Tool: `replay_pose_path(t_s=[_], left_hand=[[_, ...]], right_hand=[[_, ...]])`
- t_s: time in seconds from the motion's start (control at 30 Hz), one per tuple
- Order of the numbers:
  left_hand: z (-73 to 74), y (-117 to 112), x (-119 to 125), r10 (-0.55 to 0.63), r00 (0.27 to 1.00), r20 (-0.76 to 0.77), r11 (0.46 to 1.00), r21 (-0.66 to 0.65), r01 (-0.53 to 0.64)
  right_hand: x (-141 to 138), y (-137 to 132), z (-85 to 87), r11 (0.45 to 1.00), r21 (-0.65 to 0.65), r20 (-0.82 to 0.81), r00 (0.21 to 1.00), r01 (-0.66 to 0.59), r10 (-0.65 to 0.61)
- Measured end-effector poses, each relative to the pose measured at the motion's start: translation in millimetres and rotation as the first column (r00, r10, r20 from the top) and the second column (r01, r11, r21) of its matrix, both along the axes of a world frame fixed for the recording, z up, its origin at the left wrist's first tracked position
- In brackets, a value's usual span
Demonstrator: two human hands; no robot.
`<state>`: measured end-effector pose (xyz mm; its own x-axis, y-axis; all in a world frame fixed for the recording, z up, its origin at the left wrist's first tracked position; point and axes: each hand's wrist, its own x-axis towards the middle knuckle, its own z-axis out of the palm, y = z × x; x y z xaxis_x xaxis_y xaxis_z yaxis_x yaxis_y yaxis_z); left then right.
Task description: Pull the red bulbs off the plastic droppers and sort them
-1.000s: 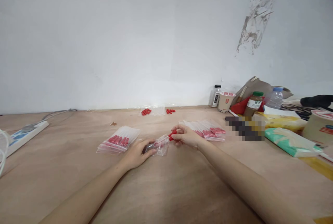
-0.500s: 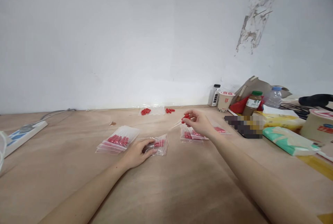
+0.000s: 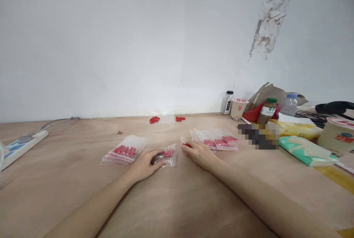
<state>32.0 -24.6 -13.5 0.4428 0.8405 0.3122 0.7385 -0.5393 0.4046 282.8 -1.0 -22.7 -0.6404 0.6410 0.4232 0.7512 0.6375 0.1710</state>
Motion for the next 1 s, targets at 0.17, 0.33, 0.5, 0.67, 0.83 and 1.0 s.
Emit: replay_pose_path(t_s=[0.17, 0.33, 0.5, 0.67, 0.83, 1.0], left_hand=[[0.5, -1, 0, 0.002, 1.000, 0.000, 1.000, 0.004, -0.002], [-1.3, 1, -1, 0.010, 1.000, 0.007, 1.000, -0.006, -0.009], [-2.5, 2, -1, -0.010, 1.000, 0.017, 1.000, -0.001, 0.010], [-1.5, 2, -1, -0.029, 0.999, 0.015, 1.000, 0.002, 0.029], [-2.7, 3, -3, -0.037, 0.999, 0.009, 0.999, 0.000, 0.037], [-2.1, 3, -2, -0.041, 0.999, 0.014, 0.999, 0.008, 0.041]], right_hand=[[3, 5, -9.9, 0.999, 0.033, 0.009, 0.999, -0.042, 0.042], [4, 5, -10.0, 0.998, 0.059, 0.035, 0.999, -0.032, 0.030], [6, 2, -7.6, 0.995, 0.095, 0.050, 0.999, -0.024, 0.020], [7, -1, -5.6, 0.994, 0.112, -0.003, 1.000, -0.010, 0.011], [2, -7, -5.5, 0.995, 0.085, -0.236, 0.970, -0.045, 0.064], [-15, -12, -0.6, 0.997, -0.055, -0.408, 0.913, -0.046, 0.019]])
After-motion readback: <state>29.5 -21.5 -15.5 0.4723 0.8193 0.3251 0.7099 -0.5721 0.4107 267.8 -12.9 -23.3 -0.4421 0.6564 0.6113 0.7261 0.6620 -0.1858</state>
